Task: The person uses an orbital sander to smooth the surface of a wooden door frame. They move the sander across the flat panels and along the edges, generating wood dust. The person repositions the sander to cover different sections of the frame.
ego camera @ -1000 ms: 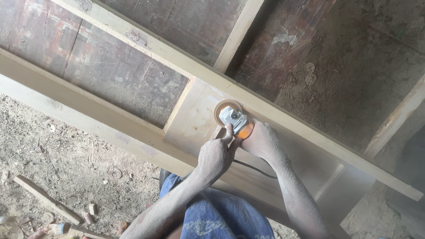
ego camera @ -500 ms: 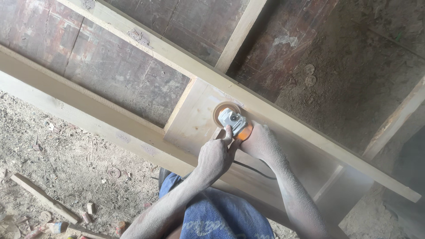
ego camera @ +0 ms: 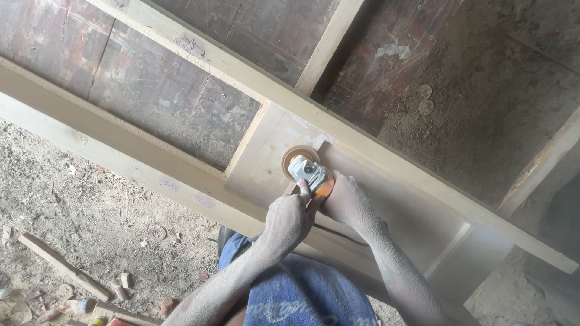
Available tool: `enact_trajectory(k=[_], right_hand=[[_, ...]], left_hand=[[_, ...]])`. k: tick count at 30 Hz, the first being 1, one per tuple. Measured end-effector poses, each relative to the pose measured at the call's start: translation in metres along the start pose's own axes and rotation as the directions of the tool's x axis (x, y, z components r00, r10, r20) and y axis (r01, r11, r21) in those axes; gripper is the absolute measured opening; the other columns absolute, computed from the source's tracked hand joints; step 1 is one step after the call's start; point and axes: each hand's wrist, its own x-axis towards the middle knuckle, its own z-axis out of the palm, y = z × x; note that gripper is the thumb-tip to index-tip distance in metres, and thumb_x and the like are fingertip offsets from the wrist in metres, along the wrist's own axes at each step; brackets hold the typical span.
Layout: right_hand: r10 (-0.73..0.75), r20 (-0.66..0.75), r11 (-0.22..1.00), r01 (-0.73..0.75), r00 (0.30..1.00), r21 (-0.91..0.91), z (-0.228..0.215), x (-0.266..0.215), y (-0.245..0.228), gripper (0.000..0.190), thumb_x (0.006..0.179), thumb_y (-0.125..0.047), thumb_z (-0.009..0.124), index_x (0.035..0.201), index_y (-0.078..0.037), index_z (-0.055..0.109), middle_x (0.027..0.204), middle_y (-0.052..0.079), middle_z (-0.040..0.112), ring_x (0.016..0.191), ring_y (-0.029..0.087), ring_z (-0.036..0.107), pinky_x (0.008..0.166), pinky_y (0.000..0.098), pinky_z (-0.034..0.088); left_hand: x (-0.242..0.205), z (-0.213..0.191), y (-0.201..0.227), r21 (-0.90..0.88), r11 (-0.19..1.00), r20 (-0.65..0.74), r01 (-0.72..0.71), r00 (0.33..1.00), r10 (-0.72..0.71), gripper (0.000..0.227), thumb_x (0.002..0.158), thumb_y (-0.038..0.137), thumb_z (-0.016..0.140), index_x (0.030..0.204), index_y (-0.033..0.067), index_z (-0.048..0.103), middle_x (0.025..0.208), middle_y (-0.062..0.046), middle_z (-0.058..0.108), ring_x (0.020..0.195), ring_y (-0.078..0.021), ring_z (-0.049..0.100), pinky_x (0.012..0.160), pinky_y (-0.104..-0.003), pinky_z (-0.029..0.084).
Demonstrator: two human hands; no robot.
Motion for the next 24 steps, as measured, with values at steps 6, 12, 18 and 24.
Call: enact_trajectory(k=[6, 12, 18, 24], right_hand=[[-0.004, -0.079, 1.000, 0.003, 0.997, -0.017, -0.020, 0.006, 0.003, 0.059, 0.073, -0.038, 0.088, 0.114, -0.002, 0.065, 0.103, 0.020, 0.076, 0.106, 0.033, 0.074, 0.094, 0.0431, 0.059], [0.022, -0.056, 1.000, -0.022, 0.998, -0.002, -0.037, 0.003, -0.001, 0.062, 0.075, -0.034, 0.084, 0.128, -0.010, 0.061, 0.108, 0.018, 0.076, 0.107, 0.032, 0.073, 0.093, 0.0438, 0.060], [0.050, -0.027, 0.999, -0.050, 0.998, -0.002, -0.025, 0.000, -0.001, 0.060, 0.075, -0.037, 0.088, 0.120, -0.004, 0.066, 0.106, 0.018, 0.077, 0.107, 0.029, 0.075, 0.094, 0.0421, 0.060], [0.002, -0.026, 1.000, -0.002, 1.000, 0.004, -0.011, -0.001, -0.004, 0.056, 0.075, -0.040, 0.085, 0.116, -0.006, 0.068, 0.104, 0.018, 0.077, 0.107, 0.032, 0.074, 0.094, 0.0432, 0.060]], left_hand=[[0.015, -0.006, 0.010, -0.081, 0.997, -0.016, -0.014, 1.000, 0.013, 0.057, 0.102, 0.043, 0.058, 0.140, 0.0006, 0.057, 0.062, -0.017, 0.067, 0.060, -0.0355, 0.071, 0.060, -0.047, 0.056], [0.025, -0.006, 0.019, -0.119, 0.993, -0.009, 0.022, 1.000, -0.023, 0.057, 0.101, 0.046, 0.058, 0.145, 0.0102, 0.057, 0.059, -0.016, 0.067, 0.060, -0.0329, 0.071, 0.062, -0.046, 0.056], [0.015, 0.002, 0.010, -0.072, 0.994, -0.118, -0.078, 0.991, 0.069, 0.057, 0.102, 0.042, 0.058, 0.140, -0.0015, 0.058, 0.074, -0.015, 0.068, 0.063, -0.0308, 0.072, 0.057, -0.044, 0.057], [0.005, -0.007, 0.005, -0.074, 0.997, 0.019, 0.028, 0.999, -0.027, 0.056, 0.102, 0.042, 0.058, 0.140, 0.0007, 0.057, 0.064, -0.016, 0.069, 0.065, -0.0342, 0.072, 0.063, -0.047, 0.057]])
